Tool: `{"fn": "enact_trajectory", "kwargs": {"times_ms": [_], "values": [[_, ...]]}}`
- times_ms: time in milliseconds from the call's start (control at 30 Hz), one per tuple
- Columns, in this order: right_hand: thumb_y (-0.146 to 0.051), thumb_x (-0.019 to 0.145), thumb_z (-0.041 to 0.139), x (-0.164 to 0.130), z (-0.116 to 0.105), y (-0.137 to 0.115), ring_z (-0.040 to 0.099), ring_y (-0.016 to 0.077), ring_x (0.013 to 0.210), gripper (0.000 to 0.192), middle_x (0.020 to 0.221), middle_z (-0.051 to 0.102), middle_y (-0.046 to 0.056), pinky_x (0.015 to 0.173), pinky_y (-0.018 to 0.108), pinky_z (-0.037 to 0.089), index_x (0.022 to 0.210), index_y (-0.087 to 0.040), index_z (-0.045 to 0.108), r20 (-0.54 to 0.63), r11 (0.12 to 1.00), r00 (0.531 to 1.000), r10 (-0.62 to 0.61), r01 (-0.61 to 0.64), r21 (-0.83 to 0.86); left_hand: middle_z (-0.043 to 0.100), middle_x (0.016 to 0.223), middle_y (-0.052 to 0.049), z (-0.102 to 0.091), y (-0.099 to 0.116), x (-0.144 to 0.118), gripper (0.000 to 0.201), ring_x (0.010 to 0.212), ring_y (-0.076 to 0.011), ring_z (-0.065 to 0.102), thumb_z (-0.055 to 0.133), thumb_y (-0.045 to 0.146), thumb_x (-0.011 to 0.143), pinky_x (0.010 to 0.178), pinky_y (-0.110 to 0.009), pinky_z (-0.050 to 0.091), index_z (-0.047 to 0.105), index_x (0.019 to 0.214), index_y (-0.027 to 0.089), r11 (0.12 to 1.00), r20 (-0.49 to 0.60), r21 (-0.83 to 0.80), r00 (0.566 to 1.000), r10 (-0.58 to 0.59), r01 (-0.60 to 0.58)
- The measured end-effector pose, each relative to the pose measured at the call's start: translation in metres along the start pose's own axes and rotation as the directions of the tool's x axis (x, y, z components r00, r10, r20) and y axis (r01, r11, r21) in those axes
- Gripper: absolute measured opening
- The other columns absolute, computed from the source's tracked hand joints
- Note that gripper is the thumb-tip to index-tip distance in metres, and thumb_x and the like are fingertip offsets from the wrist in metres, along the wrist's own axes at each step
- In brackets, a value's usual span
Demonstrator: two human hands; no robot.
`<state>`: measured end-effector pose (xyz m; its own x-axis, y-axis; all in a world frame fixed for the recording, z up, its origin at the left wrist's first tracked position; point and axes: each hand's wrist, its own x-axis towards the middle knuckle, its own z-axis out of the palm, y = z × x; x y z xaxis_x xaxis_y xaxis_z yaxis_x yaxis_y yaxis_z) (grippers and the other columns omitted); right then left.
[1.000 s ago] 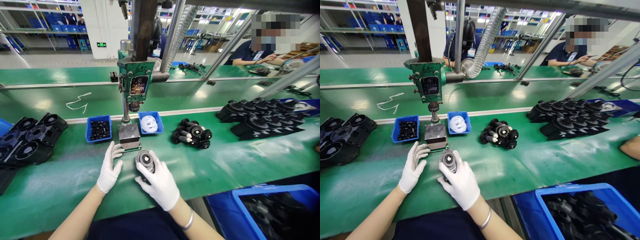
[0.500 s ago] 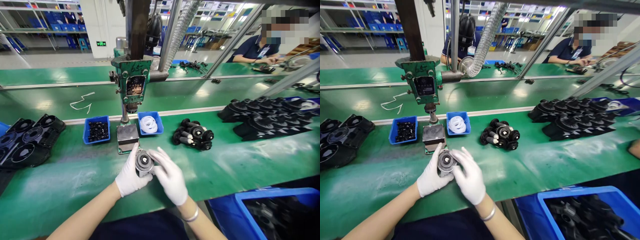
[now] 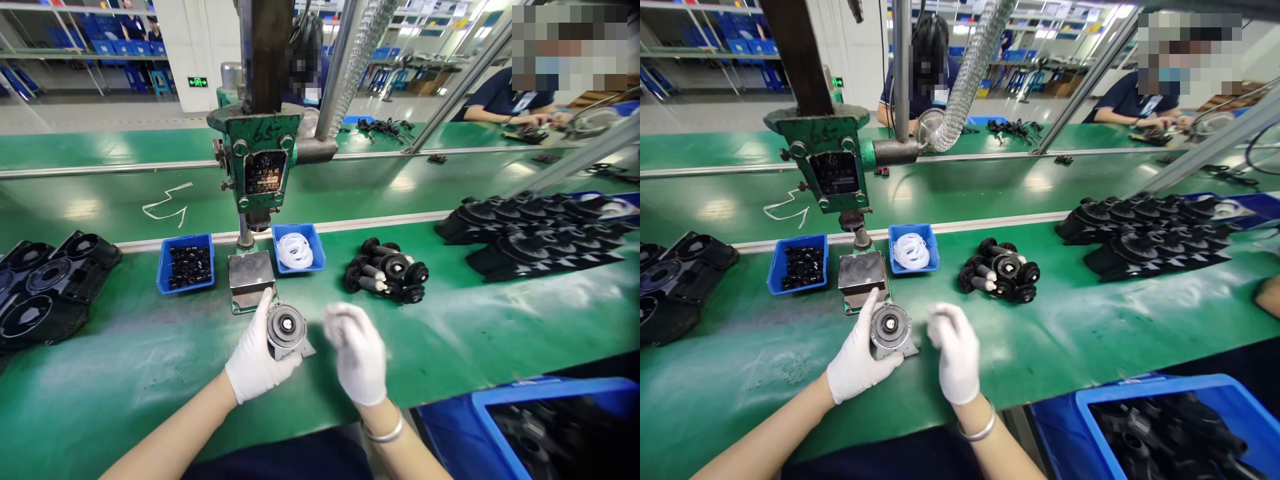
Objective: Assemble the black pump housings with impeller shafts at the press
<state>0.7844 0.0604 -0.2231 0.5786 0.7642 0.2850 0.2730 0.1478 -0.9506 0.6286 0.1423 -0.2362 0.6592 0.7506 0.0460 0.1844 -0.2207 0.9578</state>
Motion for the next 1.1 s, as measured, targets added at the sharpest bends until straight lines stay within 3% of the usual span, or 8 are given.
{"fn": "enact_trajectory", "kwargs": {"times_ms": [100,167,267,367,500,700,967,1100], "values": [[-0.043,0.096,0.049,0.001,0.004,-0.002,0.065,0.0269,0.107,0.037,0.112,0.070,0.011,0.090,0.042,0.054,0.123,-0.021,0.060,0.198,0.989,0.976,-0.085,0.106,-0.099,0.043,0.143,-0.015,-0.002,0.002,-0.001,0.112,0.134,-0.0327,0.043,0.070,0.013,0.067,0.115,-0.053,0.031,-0.001,0.152,0.023,1.000,0.010,-0.031,1.000,0.003,-0.003],[-0.038,0.100,0.039,0.010,0.000,-0.003,0.070,0.0238,0.087,0.033,0.089,0.073,0.008,0.080,0.039,0.057,0.107,-0.021,0.066,0.149,0.958,0.977,-0.152,0.182,-0.219,0.046,0.141,-0.015,-0.007,0.004,-0.003,0.112,0.132,-0.0320,0.047,0.069,0.013,0.068,0.114,-0.053,0.034,-0.003,0.152,0.024,0.999,0.023,-0.032,1.000,-0.016,0.017],[-0.027,0.103,0.026,0.045,-0.012,-0.004,0.061,0.0181,0.054,0.042,0.060,0.063,0.002,0.061,0.033,0.054,0.092,-0.021,0.066,0.106,0.835,0.970,-0.217,0.241,-0.495,0.046,0.141,-0.014,-0.020,0.004,-0.008,0.111,0.132,-0.0337,0.046,0.069,0.014,0.068,0.114,-0.057,0.032,-0.002,0.153,0.027,0.998,0.027,0.022,0.998,-0.056,0.056],[-0.030,0.096,0.047,0.099,-0.010,-0.004,0.065,0.0245,0.082,0.025,0.089,0.071,0.009,0.078,0.038,0.051,0.099,-0.019,0.069,0.371,0.564,0.900,-0.228,0.433,-0.703,0.041,0.147,-0.014,-0.031,-0.003,-0.011,0.110,0.137,-0.0352,0.040,0.069,0.013,0.068,0.115,-0.059,0.028,0.000,0.153,0.028,0.998,0.032,0.050,0.999,-0.037,0.036],[-0.023,0.085,0.064,0.155,0.013,0.004,0.057,0.0309,0.108,0.015,0.116,0.067,0.012,0.093,0.043,0.042,0.095,-0.018,0.074,0.537,0.477,0.819,-0.202,0.561,-0.676,0.035,0.151,-0.014,-0.032,-0.016,-0.013,0.108,0.140,-0.0347,0.035,0.065,0.010,0.069,0.117,-0.059,0.025,-0.001,0.153,0.028,0.999,0.033,0.010,0.999,0.033,-0.034],[-0.021,0.083,0.069,0.179,0.022,0.014,0.059,0.0284,0.105,0.009,0.112,0.069,0.012,0.094,0.041,0.043,0.084,-0.015,0.076,0.597,0.494,0.785,-0.167,0.590,-0.638,0.031,0.154,-0.013,-0.027,-0.024,-0.013,0.107,0.142,-0.0358,0.032,0.066,0.012,0.071,0.117,-0.060,0.023,0.000,0.153,0.030,0.995,0.011,-0.041,0.996,0.093,-0.093],[-0.024,0.085,0.069,0.197,0.011,0.011,0.067,0.0202,0.090,0.010,0.095,0.073,0.005,0.084,0.033,0.052,0.079,-0.020,0.075,0.466,0.651,0.868,-0.172,0.455,-0.608,0.032,0.153,-0.015,-0.030,-0.025,-0.011,0.106,0.141,-0.0371,0.032,0.068,0.017,0.072,0.116,-0.061,0.023,0.001,0.153,0.028,0.995,0.028,-0.021,0.995,0.095,-0.094],[-0.030,0.091,0.061,0.192,0.005,-0.013,0.065,0.0214,0.090,0.018,0.092,0.071,0.007,0.082,0.034,0.052,0.083,-0.018,0.071,0.319,0.689,0.922,-0.220,0.379,-0.617,0.034,0.151,-0.016,-0.031,-0.021,-0.014,0.106,0.139,-0.0365,0.036,0.070,0.024,0.074,0.115,-0.061,0.025,-0.002,0.153,0.027,0.994,0.036,-0.027,0.994,0.103,-0.102]]}}
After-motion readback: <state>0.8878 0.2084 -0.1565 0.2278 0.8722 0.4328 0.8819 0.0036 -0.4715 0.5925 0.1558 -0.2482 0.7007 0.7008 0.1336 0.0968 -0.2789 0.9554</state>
